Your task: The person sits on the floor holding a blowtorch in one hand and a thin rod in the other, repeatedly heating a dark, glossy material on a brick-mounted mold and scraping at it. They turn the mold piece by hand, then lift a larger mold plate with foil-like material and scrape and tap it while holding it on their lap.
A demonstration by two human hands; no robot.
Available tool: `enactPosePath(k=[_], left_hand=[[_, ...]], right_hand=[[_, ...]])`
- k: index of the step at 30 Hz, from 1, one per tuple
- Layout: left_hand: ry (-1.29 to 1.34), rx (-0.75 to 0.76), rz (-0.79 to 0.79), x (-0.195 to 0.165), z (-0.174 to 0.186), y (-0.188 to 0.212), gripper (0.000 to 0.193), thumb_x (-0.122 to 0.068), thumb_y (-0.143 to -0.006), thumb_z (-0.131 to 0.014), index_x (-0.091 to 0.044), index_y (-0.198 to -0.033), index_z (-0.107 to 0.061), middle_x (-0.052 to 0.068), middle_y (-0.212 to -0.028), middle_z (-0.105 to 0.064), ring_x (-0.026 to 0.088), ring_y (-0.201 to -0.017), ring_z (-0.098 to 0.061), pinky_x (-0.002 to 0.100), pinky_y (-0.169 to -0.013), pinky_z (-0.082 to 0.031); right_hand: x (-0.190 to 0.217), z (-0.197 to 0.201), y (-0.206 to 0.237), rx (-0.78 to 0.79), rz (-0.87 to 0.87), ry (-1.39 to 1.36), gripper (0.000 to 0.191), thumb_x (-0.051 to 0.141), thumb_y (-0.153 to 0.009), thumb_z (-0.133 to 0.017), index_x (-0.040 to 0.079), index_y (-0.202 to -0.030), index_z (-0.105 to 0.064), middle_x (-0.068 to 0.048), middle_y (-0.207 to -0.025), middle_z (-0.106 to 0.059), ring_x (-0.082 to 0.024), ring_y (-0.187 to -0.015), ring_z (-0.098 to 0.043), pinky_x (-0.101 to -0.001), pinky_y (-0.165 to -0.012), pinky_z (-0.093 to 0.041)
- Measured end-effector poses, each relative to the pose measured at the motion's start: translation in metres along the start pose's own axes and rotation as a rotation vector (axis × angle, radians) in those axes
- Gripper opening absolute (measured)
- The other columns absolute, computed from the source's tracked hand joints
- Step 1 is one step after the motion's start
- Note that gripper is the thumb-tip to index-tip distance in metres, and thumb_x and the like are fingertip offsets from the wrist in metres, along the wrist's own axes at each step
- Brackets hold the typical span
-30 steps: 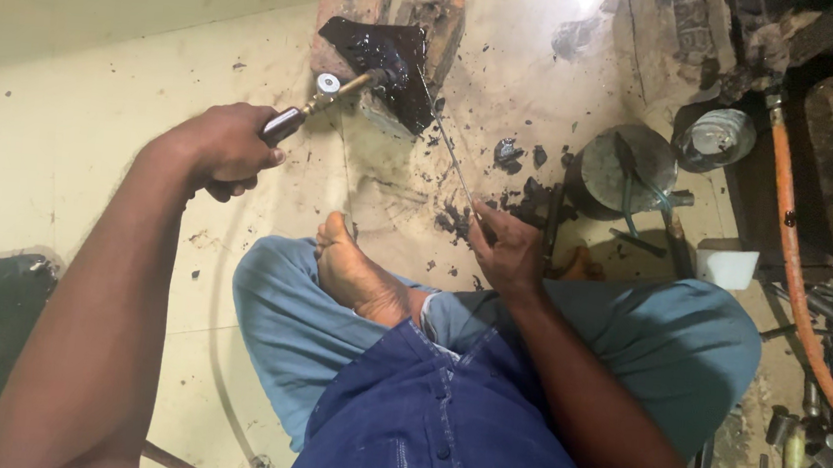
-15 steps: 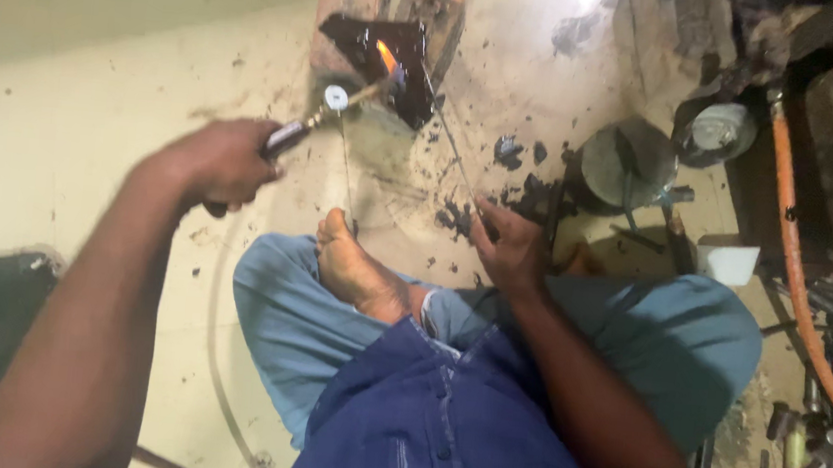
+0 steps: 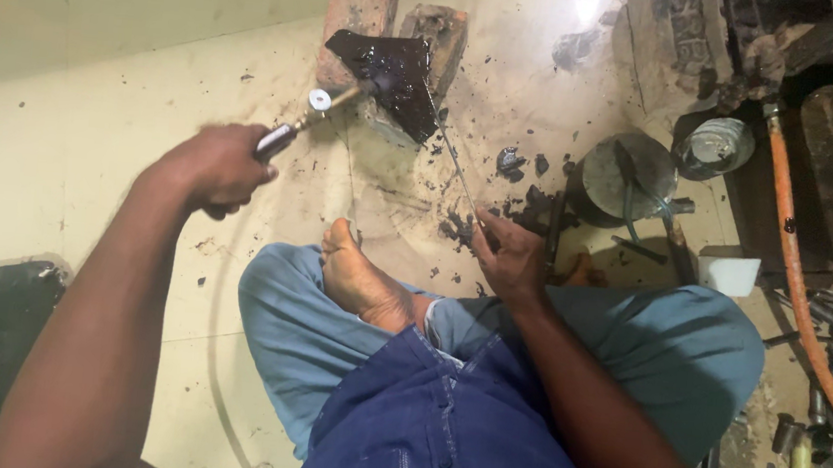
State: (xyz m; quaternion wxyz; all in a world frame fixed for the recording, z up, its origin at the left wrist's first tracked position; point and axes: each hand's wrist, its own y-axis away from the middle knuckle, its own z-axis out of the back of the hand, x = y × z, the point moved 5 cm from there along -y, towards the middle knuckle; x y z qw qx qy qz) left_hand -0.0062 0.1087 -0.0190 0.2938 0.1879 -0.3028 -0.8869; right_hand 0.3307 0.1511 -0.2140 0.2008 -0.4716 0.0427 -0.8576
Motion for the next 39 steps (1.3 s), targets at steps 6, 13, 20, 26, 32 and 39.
enactPosePath(k=[6,13,20,26,32,39], left_hand=[[0.104,-0.083,0.026,0.002,0.016,-0.034,0.025,-0.022,-0.1,-0.062,-0.006,-0.118,-0.059,0.016,-0.086,-0.069,0.025,-0.069,-0.068,0.043,-0.059,-0.059],[0.052,-0.062,0.102,0.013,0.021,-0.05,0.026,-0.027,-0.102,-0.061,-0.006,-0.118,-0.06,0.015,-0.087,-0.07,0.026,-0.069,-0.067,0.047,-0.059,-0.055],[0.112,-0.04,0.042,0.007,0.019,-0.041,0.025,-0.024,-0.1,-0.063,-0.007,-0.118,-0.06,0.015,-0.086,-0.068,0.025,-0.073,-0.066,0.043,-0.06,-0.058],[0.11,0.013,0.041,0.01,0.013,-0.035,0.024,-0.024,-0.1,-0.063,-0.007,-0.118,-0.06,0.014,-0.085,-0.067,0.023,-0.071,-0.065,0.042,-0.06,-0.057],[0.121,-0.037,0.064,0.016,0.019,-0.045,0.025,-0.023,-0.101,-0.063,-0.004,-0.117,-0.059,0.015,-0.085,-0.067,0.024,-0.071,-0.066,0.043,-0.06,-0.058],[0.192,-0.088,0.074,0.022,0.031,-0.069,0.024,-0.02,-0.1,-0.064,-0.004,-0.118,-0.059,0.015,-0.091,-0.067,0.025,-0.075,-0.067,0.043,-0.061,-0.059]], right_hand=[[0.006,0.004,0.001,-0.039,0.1,-0.002,0.03,0.013,-0.09,-0.076,0.006,-0.119,-0.075,-0.019,-0.102,-0.076,-0.032,-0.089,-0.076,-0.0364,-0.076,-0.06],[0.008,0.004,0.002,-0.038,0.074,0.015,0.027,0.013,-0.09,-0.076,0.007,-0.116,-0.076,-0.018,-0.094,-0.075,-0.032,-0.081,-0.074,-0.0374,-0.071,-0.058],[0.008,0.001,-0.002,-0.001,0.012,-0.035,0.03,0.012,-0.088,-0.075,0.006,-0.117,-0.075,-0.016,-0.087,-0.074,-0.028,-0.072,-0.073,-0.0362,-0.066,-0.057],[0.009,0.002,0.001,-0.027,0.072,-0.046,0.029,0.011,-0.089,-0.075,0.005,-0.118,-0.074,-0.017,-0.089,-0.073,-0.028,-0.076,-0.074,-0.0352,-0.068,-0.057],[0.01,0.002,-0.001,0.002,0.023,-0.033,0.029,0.011,-0.089,-0.075,0.005,-0.117,-0.075,-0.018,-0.088,-0.074,-0.028,-0.074,-0.074,-0.0354,-0.066,-0.057],[0.018,0.007,-0.002,-0.026,0.043,-0.05,0.029,0.011,-0.091,-0.074,0.005,-0.119,-0.074,-0.017,-0.091,-0.074,-0.027,-0.076,-0.075,-0.0352,-0.067,-0.057]])
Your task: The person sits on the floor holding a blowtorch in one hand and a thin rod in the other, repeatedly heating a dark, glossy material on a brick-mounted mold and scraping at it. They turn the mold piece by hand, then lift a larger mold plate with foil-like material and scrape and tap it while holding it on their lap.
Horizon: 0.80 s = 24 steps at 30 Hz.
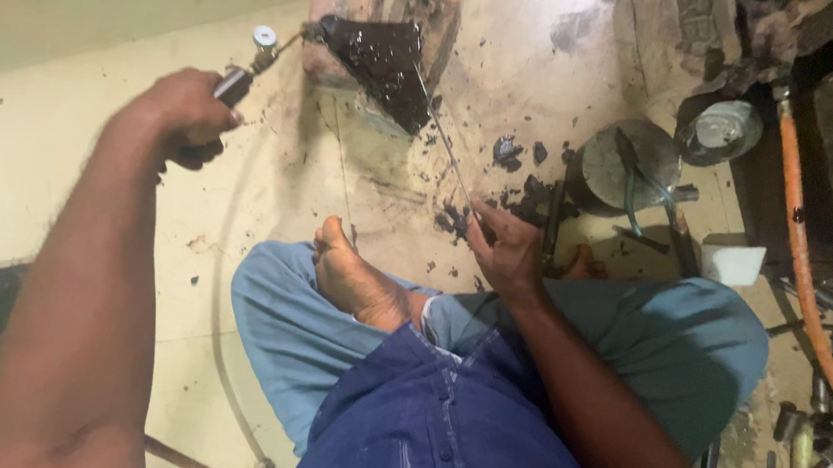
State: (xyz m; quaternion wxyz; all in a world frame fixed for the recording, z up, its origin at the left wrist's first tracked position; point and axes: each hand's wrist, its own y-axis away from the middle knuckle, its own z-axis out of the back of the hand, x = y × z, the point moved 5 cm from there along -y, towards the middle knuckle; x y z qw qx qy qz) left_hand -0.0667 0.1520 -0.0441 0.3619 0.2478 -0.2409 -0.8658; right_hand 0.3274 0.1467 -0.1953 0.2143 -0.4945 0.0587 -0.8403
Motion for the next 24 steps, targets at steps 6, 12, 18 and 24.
enactPosePath(k=[6,12,18,24], left_hand=[[-0.129,0.016,0.05,-0.011,0.001,0.013,0.024,-0.027,-0.103,-0.061,-0.008,-0.118,-0.058,0.014,-0.088,-0.07,0.024,-0.07,-0.067,0.046,-0.06,-0.054],[-0.149,0.081,-0.019,-0.025,-0.017,0.038,0.022,-0.025,-0.102,-0.06,-0.008,-0.116,-0.06,0.013,-0.082,-0.068,0.024,-0.063,-0.064,0.044,-0.056,-0.054],[-0.237,0.135,-0.077,-0.03,-0.03,0.062,0.023,-0.025,-0.101,-0.06,-0.007,-0.114,-0.06,0.014,-0.078,-0.067,0.024,-0.064,-0.065,0.043,-0.057,-0.056],[-0.289,0.134,-0.061,-0.027,-0.029,0.077,0.025,-0.028,-0.101,-0.059,-0.007,-0.116,-0.06,0.014,-0.079,-0.068,0.025,-0.066,-0.067,0.042,-0.059,-0.059]], right_hand=[[-0.005,-0.002,-0.001,0.041,-0.064,0.025,0.028,0.013,-0.09,-0.075,0.007,-0.117,-0.075,-0.017,-0.086,-0.074,-0.03,-0.072,-0.074,-0.0365,-0.065,-0.056],[-0.002,-0.002,0.0,0.011,0.003,0.04,0.028,0.011,-0.09,-0.075,0.006,-0.118,-0.076,-0.019,-0.087,-0.073,-0.033,-0.075,-0.072,-0.0384,-0.066,-0.056],[-0.003,-0.002,0.0,-0.002,0.015,0.012,0.028,0.011,-0.09,-0.075,0.005,-0.118,-0.075,-0.018,-0.089,-0.074,-0.031,-0.077,-0.074,-0.0375,-0.068,-0.057],[-0.004,-0.002,0.0,0.01,0.004,-0.007,0.028,0.012,-0.09,-0.074,0.005,-0.118,-0.075,-0.018,-0.089,-0.074,-0.03,-0.077,-0.074,-0.0373,-0.068,-0.057]])
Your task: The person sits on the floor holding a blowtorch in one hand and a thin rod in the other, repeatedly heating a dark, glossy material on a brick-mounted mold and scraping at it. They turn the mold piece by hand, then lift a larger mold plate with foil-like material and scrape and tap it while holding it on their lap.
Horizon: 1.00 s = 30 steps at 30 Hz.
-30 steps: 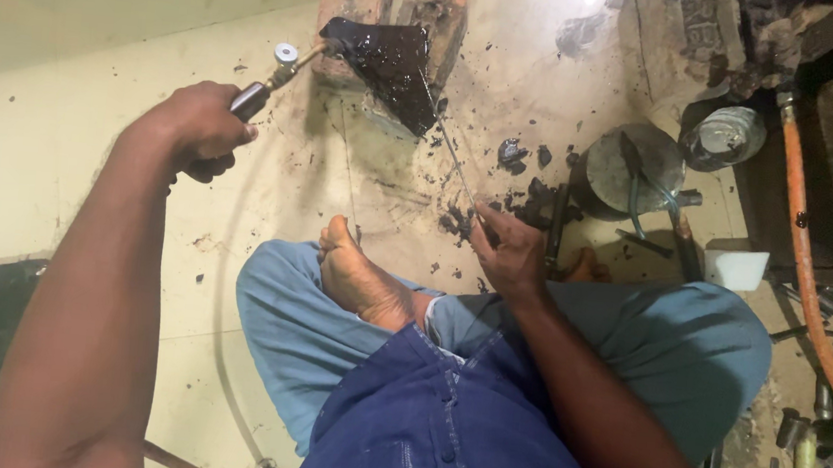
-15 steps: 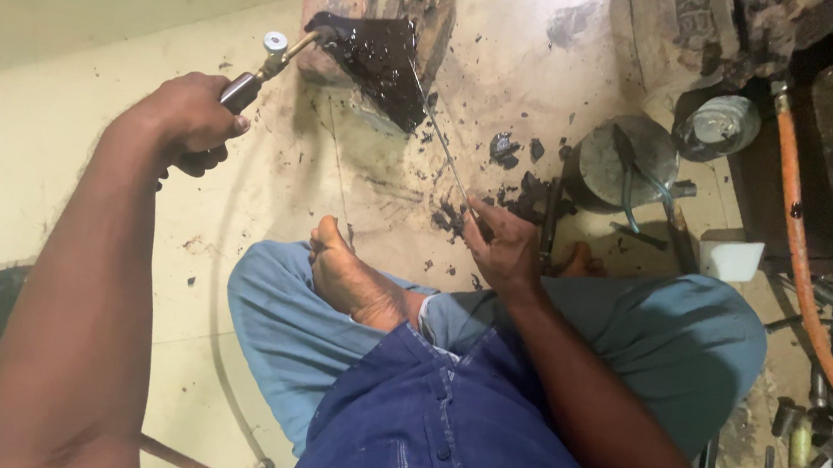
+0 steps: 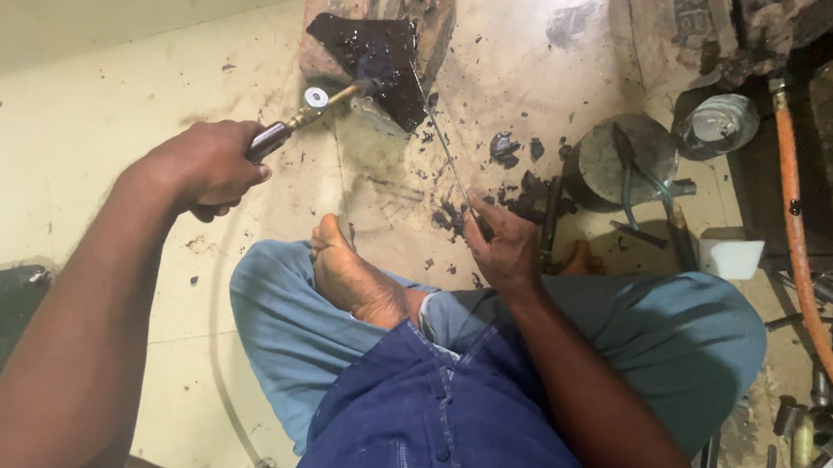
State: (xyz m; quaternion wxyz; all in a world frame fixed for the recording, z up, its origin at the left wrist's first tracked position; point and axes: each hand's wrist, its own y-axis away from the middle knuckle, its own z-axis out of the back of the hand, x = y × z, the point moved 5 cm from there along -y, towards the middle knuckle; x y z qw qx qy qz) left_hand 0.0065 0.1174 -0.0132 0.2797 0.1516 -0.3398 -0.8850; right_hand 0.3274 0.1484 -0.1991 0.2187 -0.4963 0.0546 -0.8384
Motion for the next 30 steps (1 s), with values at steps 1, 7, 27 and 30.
enactPosePath(k=[1,7,27,30], left_hand=[[-0.005,0.002,0.004,0.0,0.0,0.001,0.026,-0.029,-0.102,-0.059,-0.007,-0.116,-0.06,0.014,-0.08,-0.068,0.025,-0.066,-0.068,0.042,-0.059,-0.059],[0.034,-0.067,0.005,-0.007,0.01,-0.001,0.025,-0.026,-0.101,-0.059,-0.008,-0.119,-0.058,0.015,-0.082,-0.069,0.026,-0.068,-0.068,0.043,-0.059,-0.059],[-0.087,-0.024,-0.038,-0.007,-0.016,0.042,0.048,-0.027,-0.098,-0.061,-0.025,-0.146,-0.051,0.016,-0.093,-0.074,0.03,-0.067,-0.072,0.046,-0.064,-0.06],[-0.069,-0.034,-0.035,-0.003,-0.011,0.031,0.045,-0.027,-0.099,-0.06,-0.022,-0.143,-0.054,0.018,-0.093,-0.074,0.03,-0.068,-0.072,0.046,-0.064,-0.06]], right_hand=[[0.0,0.0,0.0,-0.001,-0.002,0.007,0.029,0.012,-0.09,-0.074,0.005,-0.118,-0.075,-0.018,-0.089,-0.074,-0.03,-0.076,-0.074,-0.0374,-0.068,-0.057],[0.0,-0.001,-0.001,0.021,-0.061,0.045,0.03,0.012,-0.089,-0.075,0.005,-0.118,-0.076,-0.019,-0.087,-0.073,-0.031,-0.074,-0.074,-0.0378,-0.066,-0.056],[-0.006,-0.004,0.0,0.058,-0.205,-0.014,0.03,0.014,-0.09,-0.073,0.006,-0.119,-0.075,-0.019,-0.093,-0.076,-0.031,-0.08,-0.077,-0.0369,-0.073,-0.059],[0.001,0.001,-0.001,-0.012,-0.037,0.035,0.028,0.013,-0.09,-0.075,0.005,-0.117,-0.076,-0.02,-0.096,-0.075,-0.034,-0.083,-0.075,-0.0376,-0.073,-0.058]])
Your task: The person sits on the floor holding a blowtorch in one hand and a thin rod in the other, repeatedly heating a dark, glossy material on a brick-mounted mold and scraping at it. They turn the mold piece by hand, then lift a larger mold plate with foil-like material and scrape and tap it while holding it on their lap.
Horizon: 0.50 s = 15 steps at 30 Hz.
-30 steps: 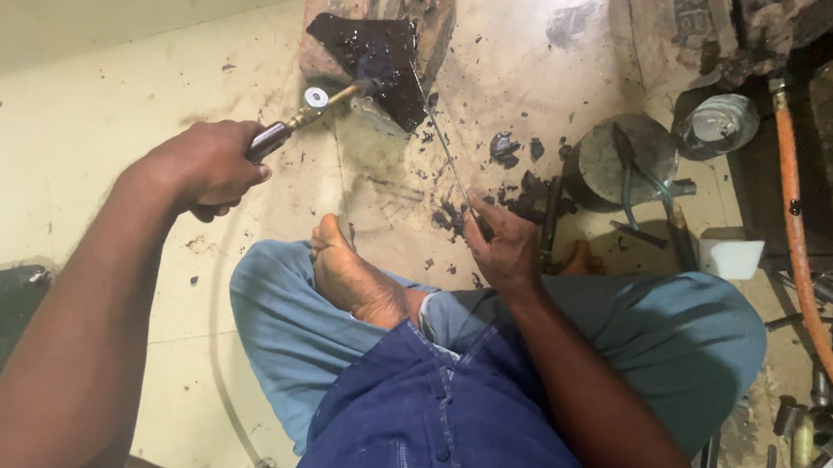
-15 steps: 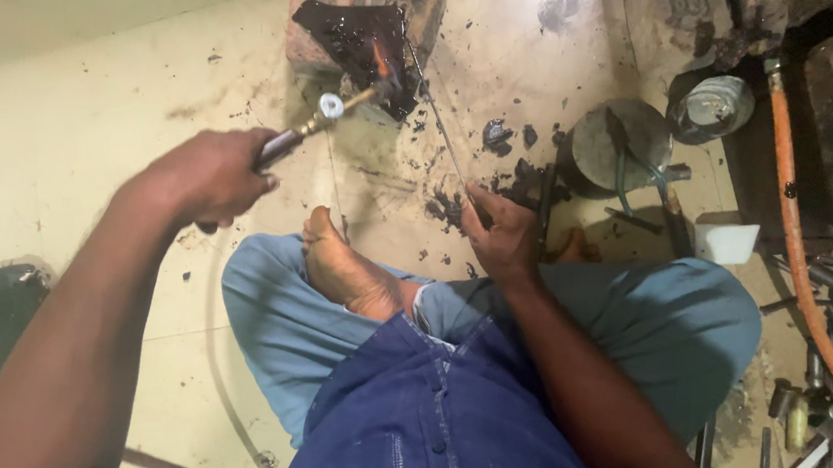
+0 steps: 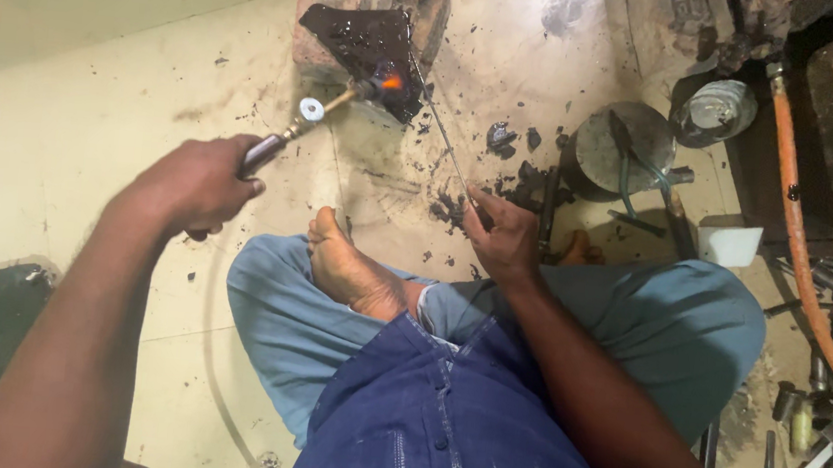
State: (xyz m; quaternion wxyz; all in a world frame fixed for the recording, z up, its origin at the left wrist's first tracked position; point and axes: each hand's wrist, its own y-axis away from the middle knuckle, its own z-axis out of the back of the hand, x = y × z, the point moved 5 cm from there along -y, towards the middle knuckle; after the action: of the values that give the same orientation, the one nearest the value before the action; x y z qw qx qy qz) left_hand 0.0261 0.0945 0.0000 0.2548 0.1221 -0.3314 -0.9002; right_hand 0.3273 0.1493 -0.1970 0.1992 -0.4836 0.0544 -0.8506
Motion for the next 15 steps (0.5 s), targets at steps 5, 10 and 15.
enactPosePath(k=[5,10,15], left_hand=[[0.071,-0.007,0.054,0.005,0.008,-0.015,0.037,-0.026,-0.101,-0.059,-0.014,-0.136,-0.057,0.019,-0.091,-0.073,0.028,-0.072,-0.072,0.045,-0.063,-0.061],[0.055,-0.02,0.029,0.0,0.008,-0.012,0.037,-0.027,-0.101,-0.06,-0.015,-0.136,-0.057,0.016,-0.091,-0.072,0.028,-0.07,-0.072,0.045,-0.062,-0.06],[0.027,0.003,-0.008,-0.011,0.0,0.006,0.047,-0.027,-0.098,-0.061,-0.026,-0.144,-0.052,0.017,-0.089,-0.074,0.029,-0.067,-0.071,0.047,-0.066,-0.059]], right_hand=[[-0.005,-0.003,0.0,0.047,-0.04,-0.022,0.03,0.014,-0.091,-0.073,0.005,-0.119,-0.074,-0.019,-0.097,-0.076,-0.031,-0.083,-0.077,-0.0369,-0.074,-0.059],[-0.004,-0.003,0.0,0.027,0.004,0.008,0.029,0.014,-0.091,-0.074,0.004,-0.118,-0.075,-0.02,-0.098,-0.075,-0.033,-0.086,-0.076,-0.0376,-0.075,-0.059],[-0.002,-0.001,0.0,0.032,0.001,-0.006,0.029,0.013,-0.091,-0.073,0.003,-0.119,-0.075,-0.02,-0.097,-0.076,-0.033,-0.085,-0.075,-0.0377,-0.074,-0.058]])
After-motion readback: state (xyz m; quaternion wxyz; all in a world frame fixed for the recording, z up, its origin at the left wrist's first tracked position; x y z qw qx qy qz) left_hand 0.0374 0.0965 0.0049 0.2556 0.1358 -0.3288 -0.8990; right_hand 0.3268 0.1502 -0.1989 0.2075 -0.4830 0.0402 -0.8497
